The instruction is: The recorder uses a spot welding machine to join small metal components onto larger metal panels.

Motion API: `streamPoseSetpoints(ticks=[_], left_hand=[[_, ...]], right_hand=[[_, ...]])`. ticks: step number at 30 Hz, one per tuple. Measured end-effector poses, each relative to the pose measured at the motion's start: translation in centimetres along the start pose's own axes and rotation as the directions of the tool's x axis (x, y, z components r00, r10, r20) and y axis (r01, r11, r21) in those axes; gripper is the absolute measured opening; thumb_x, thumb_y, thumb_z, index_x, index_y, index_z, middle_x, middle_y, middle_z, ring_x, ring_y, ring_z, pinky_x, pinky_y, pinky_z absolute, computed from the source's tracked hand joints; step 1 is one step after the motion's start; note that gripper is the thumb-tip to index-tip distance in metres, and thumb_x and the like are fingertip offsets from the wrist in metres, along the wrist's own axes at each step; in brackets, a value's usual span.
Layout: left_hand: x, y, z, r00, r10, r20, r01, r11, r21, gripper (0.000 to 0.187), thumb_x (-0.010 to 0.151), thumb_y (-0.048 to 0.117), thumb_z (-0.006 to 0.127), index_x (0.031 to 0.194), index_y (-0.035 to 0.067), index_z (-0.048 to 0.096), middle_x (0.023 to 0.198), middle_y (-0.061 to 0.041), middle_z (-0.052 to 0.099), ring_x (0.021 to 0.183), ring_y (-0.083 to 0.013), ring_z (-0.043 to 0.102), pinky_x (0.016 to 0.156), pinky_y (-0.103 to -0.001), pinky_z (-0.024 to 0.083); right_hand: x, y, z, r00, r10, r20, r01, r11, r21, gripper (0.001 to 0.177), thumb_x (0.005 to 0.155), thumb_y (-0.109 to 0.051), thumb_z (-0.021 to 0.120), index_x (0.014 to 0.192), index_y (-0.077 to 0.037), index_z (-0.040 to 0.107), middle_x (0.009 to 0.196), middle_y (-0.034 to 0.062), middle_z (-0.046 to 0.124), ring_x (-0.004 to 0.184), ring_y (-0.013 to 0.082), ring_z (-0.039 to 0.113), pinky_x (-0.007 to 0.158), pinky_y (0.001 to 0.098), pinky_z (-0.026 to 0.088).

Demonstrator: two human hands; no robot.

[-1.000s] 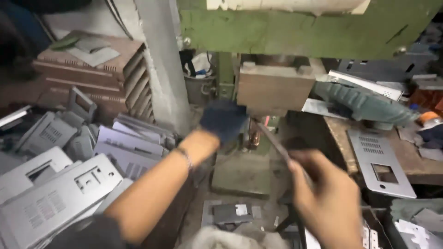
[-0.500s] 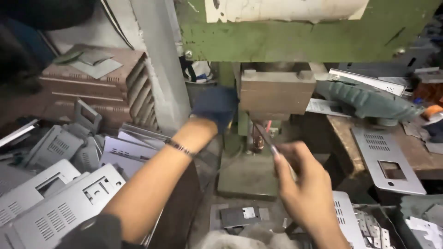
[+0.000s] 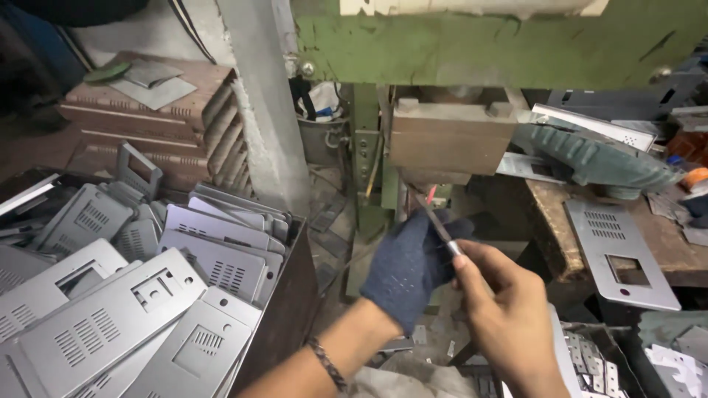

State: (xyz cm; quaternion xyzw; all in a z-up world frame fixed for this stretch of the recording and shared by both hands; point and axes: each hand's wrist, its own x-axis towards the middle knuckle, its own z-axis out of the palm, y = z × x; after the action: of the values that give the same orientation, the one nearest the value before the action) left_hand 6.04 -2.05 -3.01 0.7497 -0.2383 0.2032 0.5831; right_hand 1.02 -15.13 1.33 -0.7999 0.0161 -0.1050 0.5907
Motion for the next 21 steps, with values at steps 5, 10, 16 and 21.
streamPoseSetpoints(ticks=[5, 10, 16, 21], left_hand=[[1.7, -0.5, 3.0, 0.833, -0.554, -0.003, 0.401, 0.606, -0.688, 0.035, 0.107, 0.037, 0.051, 0.095, 0.006, 0.063, 0.088, -0.011, 0.060, 0.079, -0.0255, 0.058, 0.067, -0.038, 0.046], [0.4, 3.8, 2.7, 0.918, -0.394, -0.045, 0.379, 0.905, -0.192, 0.040, 0.104, 0.028, 0.042, 0.085, -0.001, 0.063, 0.088, -0.022, 0.069, 0.081, -0.0343, 0.066, 0.072, -0.043, 0.051], [0.2, 5.8, 1.3, 0.939, 0.340, 0.041, -0.325, 0.846, 0.422, 0.044, 0.080, 0.025, 0.059, 0.108, -0.009, 0.057, 0.105, -0.028, 0.062, 0.101, -0.0431, 0.058, 0.088, -0.051, 0.046], [-2.0, 4.0, 2.7, 0.950, -0.298, -0.093, 0.310, 0.937, 0.161, 0.030, 0.098, 0.018, 0.044, 0.114, 0.004, 0.065, 0.113, -0.023, 0.064, 0.104, -0.0370, 0.062, 0.089, -0.045, 0.050]], right_hand=[[2.1, 0.8, 1.4, 0.989, -0.142, -0.038, 0.139, 0.988, -0.062, 0.023, 0.095, -0.017, 0.067, 0.108, 0.002, 0.071, 0.079, 0.0076, 0.075, 0.067, 0.0088, 0.061, 0.059, 0.0270, 0.050], [-0.9, 0.4, -0.1, 0.962, -0.250, -0.108, 0.250, 0.968, -0.020, 0.019, 0.094, -0.011, 0.068, 0.107, 0.003, 0.069, 0.088, 0.0122, 0.077, 0.081, 0.0105, 0.068, 0.073, 0.0270, 0.054], [-1.7, -2.4, -2.1, 0.937, -0.343, -0.068, 0.335, 0.936, -0.108, 0.022, 0.091, -0.006, 0.065, 0.112, 0.002, 0.068, 0.100, 0.0107, 0.079, 0.095, 0.0101, 0.072, 0.080, 0.0254, 0.055], [-2.8, 1.2, -0.6, 0.969, -0.245, -0.018, 0.243, 0.967, -0.077, 0.025, 0.091, -0.009, 0.067, 0.115, -0.002, 0.066, 0.100, 0.0111, 0.080, 0.097, 0.0144, 0.075, 0.079, 0.0276, 0.056]])
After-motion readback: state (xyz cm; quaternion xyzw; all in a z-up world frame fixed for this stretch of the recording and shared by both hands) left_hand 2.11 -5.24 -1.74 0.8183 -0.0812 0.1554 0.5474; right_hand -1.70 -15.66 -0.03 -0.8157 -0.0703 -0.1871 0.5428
